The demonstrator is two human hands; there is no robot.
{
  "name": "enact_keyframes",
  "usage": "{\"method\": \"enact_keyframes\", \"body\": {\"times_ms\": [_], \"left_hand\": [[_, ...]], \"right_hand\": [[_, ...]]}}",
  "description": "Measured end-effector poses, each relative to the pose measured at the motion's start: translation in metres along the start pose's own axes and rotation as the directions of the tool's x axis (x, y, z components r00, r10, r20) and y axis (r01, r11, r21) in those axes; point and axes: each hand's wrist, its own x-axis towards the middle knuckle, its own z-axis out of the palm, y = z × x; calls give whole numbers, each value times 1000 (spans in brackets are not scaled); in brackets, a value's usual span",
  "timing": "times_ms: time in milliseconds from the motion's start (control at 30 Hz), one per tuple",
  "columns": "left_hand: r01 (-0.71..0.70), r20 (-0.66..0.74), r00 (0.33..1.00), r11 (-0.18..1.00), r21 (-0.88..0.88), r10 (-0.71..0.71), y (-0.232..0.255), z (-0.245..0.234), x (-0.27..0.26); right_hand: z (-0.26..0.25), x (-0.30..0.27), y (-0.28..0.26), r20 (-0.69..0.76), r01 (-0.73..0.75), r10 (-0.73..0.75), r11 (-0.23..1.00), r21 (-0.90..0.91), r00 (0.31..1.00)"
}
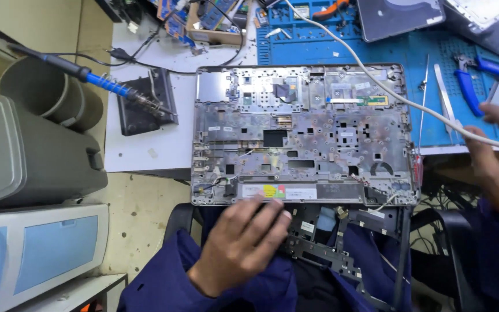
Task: Reconnecting internal cables and components inside a laptop chassis using pliers and a screwdriver.
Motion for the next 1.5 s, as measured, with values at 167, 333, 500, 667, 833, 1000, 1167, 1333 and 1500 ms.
{"method": "enact_keyframes", "body": {"times_ms": [167, 333, 500, 667, 833, 1000, 1167, 1333, 1500], "left_hand": [[501, -214, 854, 860, 94, -474, -31, -4, -18], [799, 85, 507, 431, -419, -858, -45, -19, -3], [811, 99, 493, 415, -413, -864, -57, -12, -4], [825, 179, 427, 301, -478, -886, -58, -12, 5], [868, 252, 369, 235, -437, -895, -58, -13, 10], [871, 281, 345, 194, -451, -896, -57, -14, 14], [836, 256, 356, 184, -516, -899, -55, -11, 9], [736, 160, 445, 259, -625, -881, -57, -8, 2], [633, 137, 428, 188, -751, -893, -62, 0, -5]], "right_hand": [[-27, -21, -70, 216, -90, 104, 993, -74, 971], [8, -23, -51, 251, -21, 130, 918, -397, 959], [17, -12, -45, 297, -42, 188, 899, -436, 936], [22, 17, -50, 322, -147, 277, 916, -374, 905], [23, 48, -56, 327, -288, 405, 891, -350, 854], [38, 74, -47, 326, -257, 335, 931, -260, 884], [62, 73, -25, 243, -217, 234, 972, -96, 941], [62, 63, -20, 146, -231, 218, 970, 74, 965], [41, 61, -42, 214, -402, 345, 840, 365, 914]]}}
